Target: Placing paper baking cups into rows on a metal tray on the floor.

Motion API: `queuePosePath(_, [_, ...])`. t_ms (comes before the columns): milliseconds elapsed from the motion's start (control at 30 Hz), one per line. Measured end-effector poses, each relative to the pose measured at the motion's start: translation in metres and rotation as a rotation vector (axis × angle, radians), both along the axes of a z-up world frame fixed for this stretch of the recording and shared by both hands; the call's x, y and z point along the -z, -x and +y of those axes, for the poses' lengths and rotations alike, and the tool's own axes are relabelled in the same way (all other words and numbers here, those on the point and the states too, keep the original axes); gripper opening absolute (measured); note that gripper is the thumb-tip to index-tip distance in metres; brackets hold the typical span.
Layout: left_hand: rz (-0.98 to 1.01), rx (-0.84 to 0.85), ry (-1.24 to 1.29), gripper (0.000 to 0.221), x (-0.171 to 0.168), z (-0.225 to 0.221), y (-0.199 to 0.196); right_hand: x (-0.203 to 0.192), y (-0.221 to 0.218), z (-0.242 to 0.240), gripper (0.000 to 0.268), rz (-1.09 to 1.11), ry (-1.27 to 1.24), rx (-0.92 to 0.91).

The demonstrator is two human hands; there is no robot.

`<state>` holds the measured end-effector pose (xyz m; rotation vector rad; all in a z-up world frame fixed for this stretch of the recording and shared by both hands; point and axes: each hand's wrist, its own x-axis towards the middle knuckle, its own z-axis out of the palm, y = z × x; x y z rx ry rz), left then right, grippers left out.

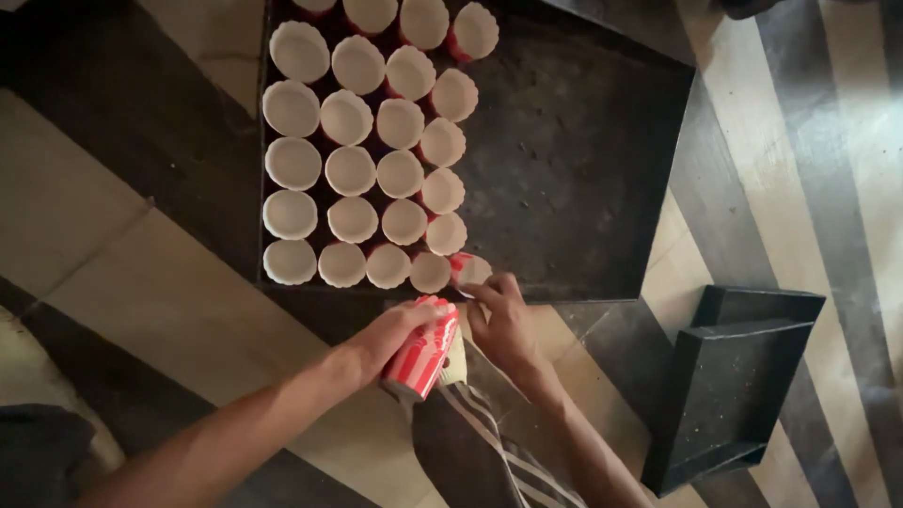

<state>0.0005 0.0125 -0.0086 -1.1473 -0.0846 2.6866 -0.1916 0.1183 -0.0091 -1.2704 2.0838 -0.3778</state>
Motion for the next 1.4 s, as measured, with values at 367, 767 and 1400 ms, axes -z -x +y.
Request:
queuePosePath(367, [0.116,0.137,0.26,0.037,0.007,-0.01,0.01,-0.017,0.023,0.027,0.013,-1.031,-0.202,0.658])
queuePosePath(767, [0.082,0.15,0.261,0.044,0.016,-0.01,0.009,0.014,0.032,0.027,0.016,0.036,-0.068,0.352])
queuePosePath(1400, [0.144,0.078,0.216,0.038,0.025,0.005,0.032,-0.026,0.054,0.029,0.023,0.069,-0.084,0.171])
